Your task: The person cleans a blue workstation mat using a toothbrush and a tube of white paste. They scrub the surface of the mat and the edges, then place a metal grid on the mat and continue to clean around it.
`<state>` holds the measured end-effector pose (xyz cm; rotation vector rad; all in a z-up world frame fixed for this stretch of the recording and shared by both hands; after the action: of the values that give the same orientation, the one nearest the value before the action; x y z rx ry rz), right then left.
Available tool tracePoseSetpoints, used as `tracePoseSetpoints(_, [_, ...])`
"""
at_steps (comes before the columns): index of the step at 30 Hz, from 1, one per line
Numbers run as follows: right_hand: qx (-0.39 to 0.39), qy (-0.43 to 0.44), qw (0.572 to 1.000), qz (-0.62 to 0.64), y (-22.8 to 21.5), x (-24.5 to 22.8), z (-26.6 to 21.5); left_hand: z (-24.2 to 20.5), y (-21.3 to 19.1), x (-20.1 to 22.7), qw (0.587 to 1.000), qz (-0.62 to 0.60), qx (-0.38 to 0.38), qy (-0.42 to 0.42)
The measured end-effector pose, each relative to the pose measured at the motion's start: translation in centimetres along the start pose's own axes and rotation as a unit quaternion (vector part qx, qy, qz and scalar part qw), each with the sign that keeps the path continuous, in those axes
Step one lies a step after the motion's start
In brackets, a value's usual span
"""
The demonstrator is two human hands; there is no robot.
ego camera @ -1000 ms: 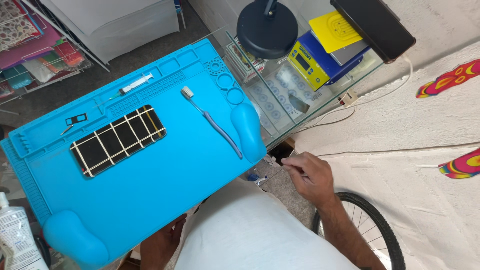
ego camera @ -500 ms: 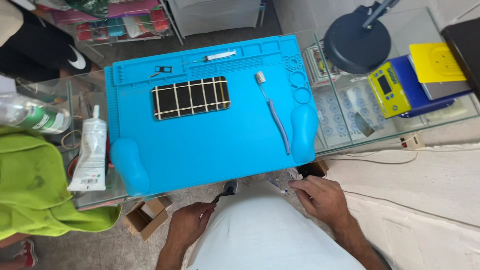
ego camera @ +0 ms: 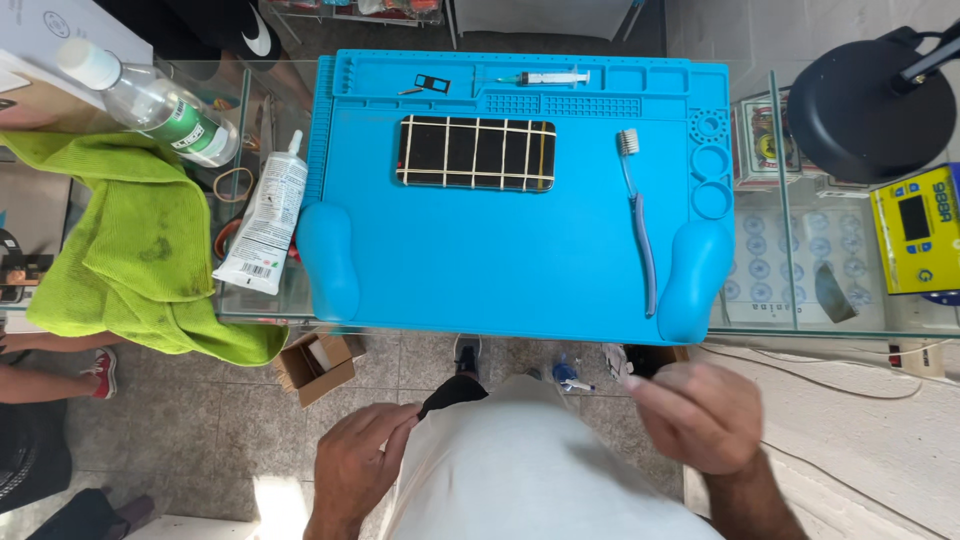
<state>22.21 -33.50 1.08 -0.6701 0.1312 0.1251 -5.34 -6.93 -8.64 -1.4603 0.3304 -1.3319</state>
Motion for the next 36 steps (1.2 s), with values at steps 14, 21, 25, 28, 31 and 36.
tracePoseSetpoints(14, [-0.093,0.282,0.94,-0.167,-1.9,6.9,8.6,14.6,-11.0,4.1,0.962,0.051,0.119,0.239])
tracePoseSetpoints(21, [-0.254,0.224,0.932,-0.125,3.4,10.0,19.6,26.3,-10.5,7.0,0.977,0.062,-0.098,0.178])
tracePoseSetpoints(25, [-0.303,0.12,0.926,-0.189,8.1,14.6,23.1,29.9,-8.5,5.8,0.976,0.113,-0.107,0.15])
tracePoseSetpoints(28, [-0.383,0.138,0.897,-0.171,11.4,17.8,22.8,31.7,-7.6,3.9,0.986,0.079,-0.109,0.101])
tracePoseSetpoints(31, [-0.36,0.114,0.92,-0.099,12.6,17.6,22.1,32.3,-7.3,2.7,0.993,0.001,-0.114,0.042])
tracePoseSetpoints(36, [-0.344,0.114,0.93,-0.068,13.3,17.4,21.2,32.4,-6.6,2.0,0.987,-0.059,-0.147,0.0])
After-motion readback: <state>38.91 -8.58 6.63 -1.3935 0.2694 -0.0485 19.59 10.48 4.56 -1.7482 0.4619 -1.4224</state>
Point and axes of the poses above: each hand's wrist, its own z-axis towards the middle knuckle, its own y-axis out of the palm, x = y × z, the point moved 9 cm from there along z, towards the middle knuckle, and after that the axes turned 1 degree about -z, right-handed, at the moved point
